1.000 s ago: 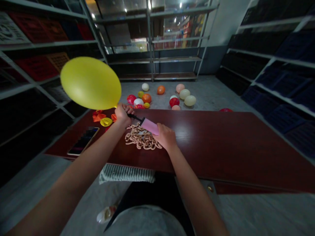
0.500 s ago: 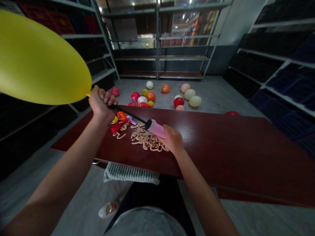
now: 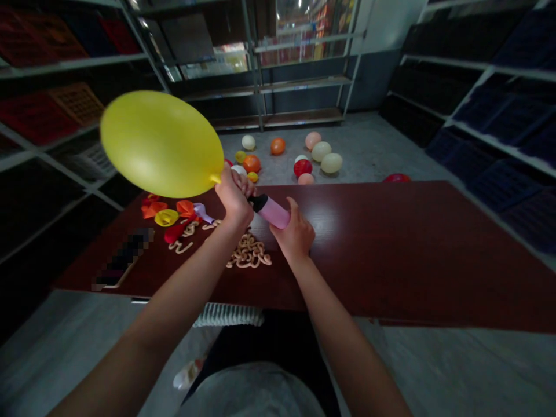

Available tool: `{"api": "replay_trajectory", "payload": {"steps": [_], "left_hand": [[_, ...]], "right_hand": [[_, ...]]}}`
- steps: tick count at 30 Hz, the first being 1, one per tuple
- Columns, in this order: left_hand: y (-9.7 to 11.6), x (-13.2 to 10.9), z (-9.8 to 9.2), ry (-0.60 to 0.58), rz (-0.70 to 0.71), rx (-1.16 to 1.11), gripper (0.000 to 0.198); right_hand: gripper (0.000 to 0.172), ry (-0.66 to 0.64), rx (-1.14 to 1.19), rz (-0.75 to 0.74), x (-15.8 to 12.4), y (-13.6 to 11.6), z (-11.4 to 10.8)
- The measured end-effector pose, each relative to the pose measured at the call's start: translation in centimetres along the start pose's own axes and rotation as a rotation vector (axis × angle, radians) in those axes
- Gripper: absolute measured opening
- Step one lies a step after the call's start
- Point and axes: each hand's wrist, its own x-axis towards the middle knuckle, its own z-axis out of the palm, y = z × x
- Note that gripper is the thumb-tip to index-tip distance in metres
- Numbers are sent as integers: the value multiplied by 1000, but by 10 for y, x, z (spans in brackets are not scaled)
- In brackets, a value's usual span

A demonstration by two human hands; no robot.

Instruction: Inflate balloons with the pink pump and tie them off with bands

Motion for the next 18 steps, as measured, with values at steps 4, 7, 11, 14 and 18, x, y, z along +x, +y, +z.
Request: {"api": "replay_trajectory", "payload": {"steps": [4, 7, 11, 14, 18], "left_hand": [[-8, 0, -6, 7, -24, -28, 48], [-4, 4, -15, 53, -46, -47, 44], [8, 10, -33, 127, -120, -54, 42], [22, 17, -52, 166, -139, -80, 40], [46, 27, -80, 235, -128, -114, 37]], "right_hand": [[47, -3, -51, -63, 2, 5, -4], [28, -29, -138, -111, 0, 3, -5], [22, -72, -232, -192, -6, -4, -2], [24, -114, -282, -271, -10, -10, 1], [25, -132, -323, -376, -13, -14, 1]]}}
